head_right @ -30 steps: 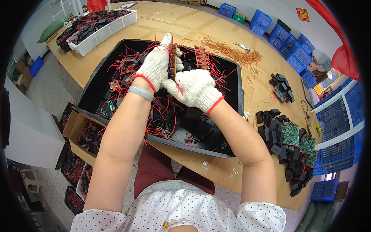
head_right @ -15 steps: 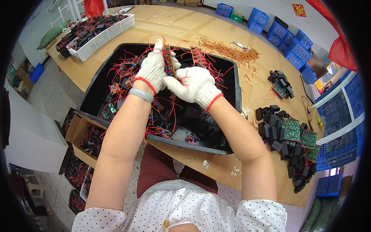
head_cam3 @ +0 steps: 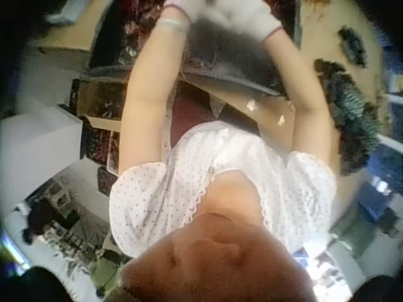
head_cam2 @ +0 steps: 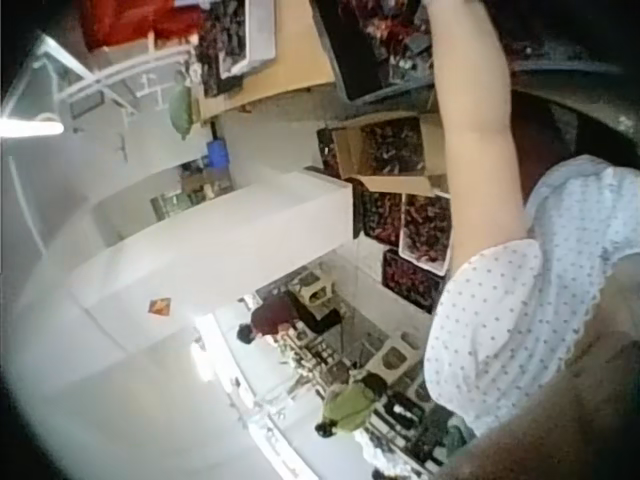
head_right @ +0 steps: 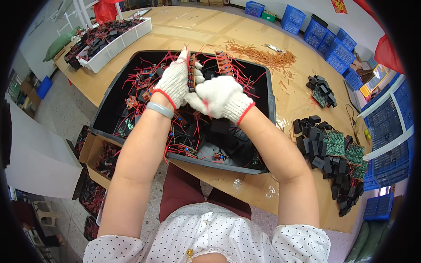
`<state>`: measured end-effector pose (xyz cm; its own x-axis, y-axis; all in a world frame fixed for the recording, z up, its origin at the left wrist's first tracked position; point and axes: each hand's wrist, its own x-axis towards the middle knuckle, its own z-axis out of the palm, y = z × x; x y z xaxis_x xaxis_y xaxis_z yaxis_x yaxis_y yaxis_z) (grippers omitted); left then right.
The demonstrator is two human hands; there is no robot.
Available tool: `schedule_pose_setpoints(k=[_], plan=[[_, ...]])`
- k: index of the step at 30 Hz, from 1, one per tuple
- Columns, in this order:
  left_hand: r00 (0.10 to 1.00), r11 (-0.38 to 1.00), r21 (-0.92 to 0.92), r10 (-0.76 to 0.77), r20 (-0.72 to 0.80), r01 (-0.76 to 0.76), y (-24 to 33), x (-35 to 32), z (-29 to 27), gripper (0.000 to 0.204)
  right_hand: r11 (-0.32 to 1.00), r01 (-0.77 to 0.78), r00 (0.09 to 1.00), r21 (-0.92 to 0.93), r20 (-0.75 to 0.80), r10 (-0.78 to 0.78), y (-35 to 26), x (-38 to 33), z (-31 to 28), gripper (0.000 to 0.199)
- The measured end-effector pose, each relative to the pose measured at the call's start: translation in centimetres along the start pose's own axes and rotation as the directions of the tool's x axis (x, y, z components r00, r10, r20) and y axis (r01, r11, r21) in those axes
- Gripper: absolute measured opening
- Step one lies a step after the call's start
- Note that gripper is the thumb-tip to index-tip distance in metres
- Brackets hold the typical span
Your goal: The person trims wires from circuit boards using pliers and snaps the circuit boards apart by hand, placing the pieces into a tray.
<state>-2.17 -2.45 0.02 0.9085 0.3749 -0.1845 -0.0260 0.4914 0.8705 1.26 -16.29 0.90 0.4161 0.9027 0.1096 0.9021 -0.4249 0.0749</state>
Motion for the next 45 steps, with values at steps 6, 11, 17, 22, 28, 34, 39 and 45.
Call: schedule_pose_setpoints(k=[6, 11, 17, 22, 28, 34, 39, 45], plan=[[0.999, 0.989, -0.14, 0.052, 0.008, -0.05, 0.4, -0.9, 0.7, 0.052, 0.929, -0.342, 0.934, 0.137, -0.058, 0.353, -0.9, -0.8, -1.1, 0.052], [0.979, 0.969, 0.155, 0.177, 0.103, -0.192, 0.6, -0.3, 0.0, 0.049, 0.925, -0.323, 0.936, 0.201, -0.075, 0.343, -1.3, -0.5, -1.0, 0.054], [0.986, 0.983, 0.119, 0.13, 0.1, -0.141, 0.6, 1.5, -0.2, 0.052, 0.692, -0.252, 0.917, 0.677, -0.062, 0.394, -0.4, -1.1, 0.3, 0.05], [0.963, 0.979, -0.178, 0.136, 0.231, -0.095, 0.0, 0.9, 0.5, 0.057, 0.764, -0.326, 0.903, 0.556, -0.056, 0.427, -0.8, -1.1, -1.4, 0.037], [0.951, 0.869, -0.493, 0.113, 0.287, 0.046, 0.7, 1.7, -1.2, 0.05, 0.557, -0.352, 0.914, 0.752, 0.15, 0.376, 0.8, -2.8, -1.8, 0.03], [0.962, 0.871, -0.483, 0.198, 0.187, -0.085, 0.3, 3.4, -1.7, 0.039, 0.248, -0.481, 0.874, 0.841, 0.438, 0.212, 3.6, -3.9, -2.0, 0.042], [0.933, 0.925, -0.355, 0.241, 0.269, -0.137, -0.1, 3.0, -1.9, 0.035, 0.42, -0.505, 0.83, 0.754, 0.289, 0.478, 3.6, -4.0, -2.9, 0.038], [0.951, 0.975, -0.103, 0.214, 0.222, -0.196, -0.1, 2.9, -2.4, 0.031, 0.633, -0.482, 0.833, 0.606, 0.093, 0.546, 3.1, -4.0, -4.3, 0.052]])
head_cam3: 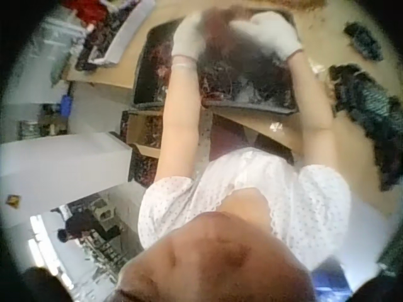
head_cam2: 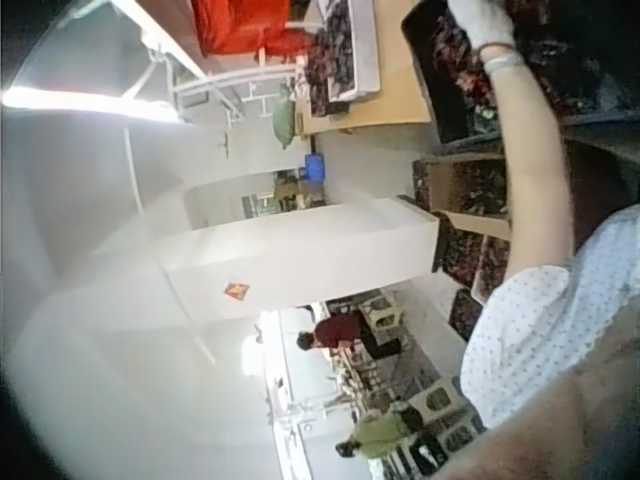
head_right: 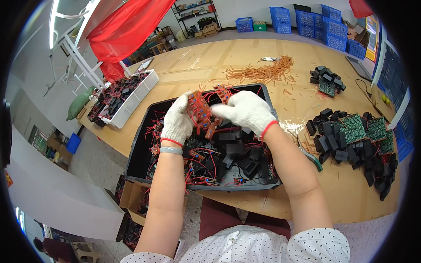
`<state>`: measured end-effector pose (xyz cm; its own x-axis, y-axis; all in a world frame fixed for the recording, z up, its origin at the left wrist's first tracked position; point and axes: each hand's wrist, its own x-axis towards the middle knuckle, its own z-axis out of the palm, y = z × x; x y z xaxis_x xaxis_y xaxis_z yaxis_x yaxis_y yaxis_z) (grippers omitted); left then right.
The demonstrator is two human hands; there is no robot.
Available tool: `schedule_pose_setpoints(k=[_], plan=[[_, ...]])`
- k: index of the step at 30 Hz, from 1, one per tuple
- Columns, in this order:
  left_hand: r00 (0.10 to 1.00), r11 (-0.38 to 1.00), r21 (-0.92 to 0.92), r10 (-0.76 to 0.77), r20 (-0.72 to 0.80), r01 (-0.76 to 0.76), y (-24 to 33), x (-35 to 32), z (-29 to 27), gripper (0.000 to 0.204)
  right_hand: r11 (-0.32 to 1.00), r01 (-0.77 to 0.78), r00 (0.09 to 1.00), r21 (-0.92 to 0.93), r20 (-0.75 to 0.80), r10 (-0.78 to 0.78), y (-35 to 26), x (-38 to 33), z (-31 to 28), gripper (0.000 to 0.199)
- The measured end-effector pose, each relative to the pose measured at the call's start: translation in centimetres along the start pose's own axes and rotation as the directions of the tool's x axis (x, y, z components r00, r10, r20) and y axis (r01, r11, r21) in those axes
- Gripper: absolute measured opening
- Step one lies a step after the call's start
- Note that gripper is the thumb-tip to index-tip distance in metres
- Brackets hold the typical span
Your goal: The person trims wires from circuit boards using pliers and snaps the circuit boards apart by hand, placing the pieces into a tray.
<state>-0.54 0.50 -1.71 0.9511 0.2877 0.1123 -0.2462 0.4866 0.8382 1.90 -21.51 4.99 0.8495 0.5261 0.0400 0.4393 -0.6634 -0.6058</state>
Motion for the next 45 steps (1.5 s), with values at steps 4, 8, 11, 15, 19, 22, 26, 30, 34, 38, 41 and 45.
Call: schedule_pose_setpoints(k=[4, 8, 11, 15, 19, 22, 26, 30, 34, 38, 41, 45], plan=[[0.99, 0.948, 0.32, 0.037, -0.138, 0.009, 0.4, 0.2, 0.1, 0.03, 0.766, 0.33, 0.918, 0.551, -0.378, -0.123, 0.1, 0.5, 2.2, 0.038], [0.962, 0.667, 0.737, 0.113, -0.247, 0.11, 1.8, -0.7, 0.3, 0.036, 0.958, 0.029, 0.998, -0.284, 0.066, -0.011, -0.8, 0.2, 1.4, 0.037], [0.884, 0.285, 0.958, 0.445, -0.145, 0.013, 1.8, -1.2, 0.6, 0.039, 0.982, -0.027, 0.982, 0.185, 0.187, -0.008, -0.5, -0.3, 0.8, 0.033], [0.915, 0.457, 0.857, 0.401, 0.041, -0.238, 2.4, -1.3, 1.8, 0.041, 0.97, 0.133, 0.981, 0.203, -0.165, -0.1, 0.9, 0.6, 1.9, 0.032], [0.957, 0.722, 0.637, 0.273, 0.097, -0.271, 2.3, -1.0, 1.4, 0.038, 0.941, 0.272, 0.893, 0.201, -0.417, -0.169, 1.4, 2.0, 3.6, 0.038], [0.974, 0.78, 0.591, 0.218, 0.053, -0.207, 2.6, -0.8, 1.4, 0.037, 0.958, 0.268, 0.937, 0.103, -0.257, -0.235, 0.4, 2.2, 4.0, 0.042], [0.983, 0.638, 0.761, 0.183, -0.004, -0.116, 2.6, -1.3, 2.5, 0.041, 0.926, 0.274, 0.959, -0.259, 0.144, -0.243, -0.4, 2.6, 4.9, 0.048], [0.962, 0.176, 0.983, 0.274, 0.006, -0.056, 2.6, -2.2, 3.3, 0.049, 0.906, 0.293, 0.956, -0.307, 0.111, -0.271, -1.6, 2.6, 5.4, 0.052], [0.924, 0.229, 0.973, 0.377, -0.068, -0.022, 2.1, -1.3, 2.4, 0.051, 0.908, 0.28, 0.959, -0.311, 0.135, -0.25, -2.0, 2.0, 5.5, 0.049], [0.893, 0.333, 0.94, 0.443, -0.08, -0.081, 2.2, -1.5, 2.0, 0.049, 0.858, 0.405, 0.914, -0.317, 0.161, -0.372, -1.8, 1.7, 6.2, 0.047], [0.905, 0.485, 0.861, 0.418, -0.076, -0.152, 2.1, -1.8, 2.1, 0.046, 0.77, 0.545, 0.832, -0.332, 0.1, -0.546, -1.4, 1.4, 6.7, 0.047], [0.943, 0.652, 0.729, 0.331, -0.03, -0.206, 1.7, -1.6, 2.1, 0.041, 0.638, 0.635, 0.748, -0.435, 0.143, -0.648, -1.4, 1.1, 6.1, 0.05]])
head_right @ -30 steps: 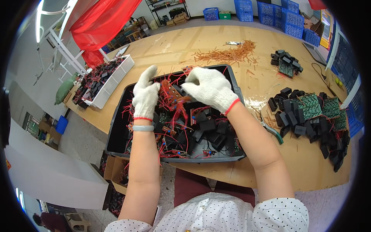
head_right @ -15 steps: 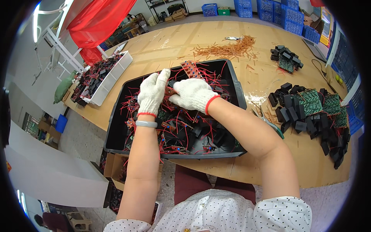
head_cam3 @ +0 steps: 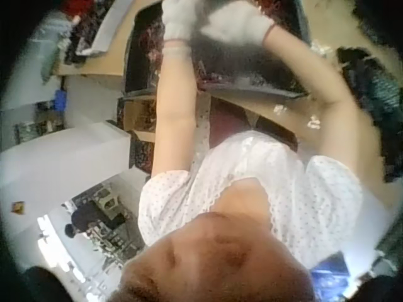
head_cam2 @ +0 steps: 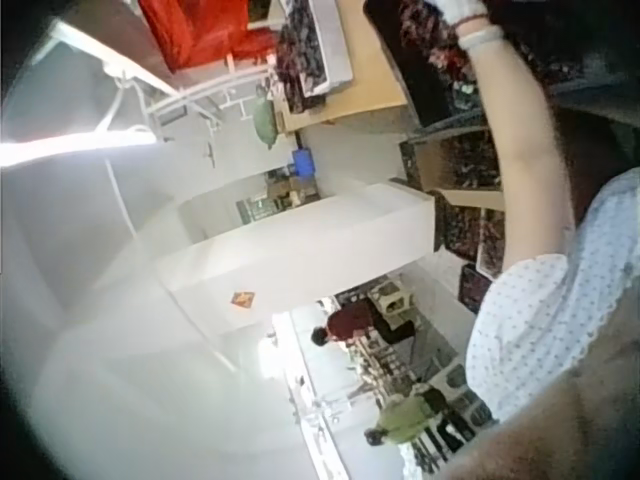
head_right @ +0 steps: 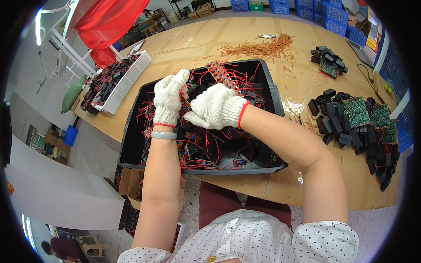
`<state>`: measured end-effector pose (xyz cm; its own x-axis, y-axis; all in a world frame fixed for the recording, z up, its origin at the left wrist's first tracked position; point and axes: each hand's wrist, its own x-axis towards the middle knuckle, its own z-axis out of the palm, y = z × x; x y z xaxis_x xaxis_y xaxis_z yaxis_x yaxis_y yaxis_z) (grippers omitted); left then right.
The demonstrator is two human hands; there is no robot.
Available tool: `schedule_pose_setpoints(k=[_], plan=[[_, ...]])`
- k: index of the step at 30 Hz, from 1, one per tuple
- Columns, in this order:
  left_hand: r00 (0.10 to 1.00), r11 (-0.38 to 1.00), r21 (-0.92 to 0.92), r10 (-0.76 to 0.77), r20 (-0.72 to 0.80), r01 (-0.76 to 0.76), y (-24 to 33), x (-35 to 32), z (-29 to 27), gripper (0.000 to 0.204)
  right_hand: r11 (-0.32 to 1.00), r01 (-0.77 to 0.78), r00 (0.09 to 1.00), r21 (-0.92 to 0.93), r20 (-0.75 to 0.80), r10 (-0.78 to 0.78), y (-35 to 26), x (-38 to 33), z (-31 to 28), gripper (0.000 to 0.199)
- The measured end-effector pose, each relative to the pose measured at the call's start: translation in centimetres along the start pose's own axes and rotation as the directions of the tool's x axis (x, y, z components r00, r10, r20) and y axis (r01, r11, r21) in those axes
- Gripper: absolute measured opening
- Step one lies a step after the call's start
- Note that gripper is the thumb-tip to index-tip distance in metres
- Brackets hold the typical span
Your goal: The person trims wires from circuit boards using pliers and snaps the circuit boards apart by hand, placing the pieces into a tray.
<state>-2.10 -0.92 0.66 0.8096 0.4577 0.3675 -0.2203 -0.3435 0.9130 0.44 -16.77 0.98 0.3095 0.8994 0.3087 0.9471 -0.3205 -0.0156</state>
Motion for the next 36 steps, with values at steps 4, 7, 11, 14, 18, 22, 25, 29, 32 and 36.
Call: schedule_pose_setpoints(k=[4, 7, 11, 14, 18, 22, 25, 29, 32, 36], plan=[[0.993, 0.982, -0.174, -0.057, 0.108, 0.076, 0.9, -0.5, 0.3, 0.034, 0.993, 0.119, 0.991, -0.012, -0.052, -0.12, 0.5, -0.1, 0.2, 0.05], [0.981, 0.957, -0.254, -0.096, 0.169, 0.138, 1.4, -0.9, 0.4, 0.03, 0.985, 0.163, 0.983, -0.05, -0.073, -0.166, 0.4, -0.1, 0.2, 0.049], [0.935, 0.96, -0.252, -0.025, 0.354, 0.121, 0.7, -1.0, 0.2, 0.029, 0.964, 0.231, 0.97, -0.13, 0.104, -0.218, -0.9, 0.1, -1.0, 0.05], [0.977, 0.929, -0.359, -0.019, 0.21, 0.095, 1.2, -0.8, -0.2, 0.031, 0.995, 0.079, 0.996, -0.068, 0.053, -0.076, 0.1, -0.1, -1.4, 0.052], [0.999, 0.975, -0.221, 0.02, 0.032, -0.012, 1.5, -1.0, 0.4, 0.034, 0.994, -0.102, 0.985, 0.026, -0.139, 0.104, 0.0, -1.2, -1.8, 0.053], [0.991, 0.99, -0.056, 0.133, 0.0, -0.133, 0.9, -0.8, 0.8, 0.037, 0.988, -0.146, 0.965, 0.057, -0.213, 0.155, -0.8, -0.8, -0.7, 0.045], [0.989, 0.993, -0.084, 0.095, 0.112, -0.086, 1.2, -0.9, 0.5, 0.034, 0.992, -0.123, 0.974, 0.036, -0.185, 0.127, -0.6, -0.7, 0.1, 0.04], [0.949, 0.973, -0.201, -0.049, 0.31, 0.116, 2.3, -1.3, 0.5, 0.031, 0.998, -0.061, 0.991, 0.005, -0.119, 0.062, -0.2, -0.6, -0.5, 0.036], [0.952, 0.961, -0.234, -0.072, 0.296, 0.145, 2.3, -1.2, 0.7, 0.037, 0.999, -0.035, 0.996, 0.018, -0.082, 0.037, 0.0, -0.7, -0.9, 0.034], [0.983, 0.968, -0.246, -0.005, 0.183, 0.051, 2.0, -0.6, -0.3, 0.032, 0.981, -0.02, 0.938, 0.194, -0.335, 0.086, 0.7, -1.3, -0.5, 0.029]])
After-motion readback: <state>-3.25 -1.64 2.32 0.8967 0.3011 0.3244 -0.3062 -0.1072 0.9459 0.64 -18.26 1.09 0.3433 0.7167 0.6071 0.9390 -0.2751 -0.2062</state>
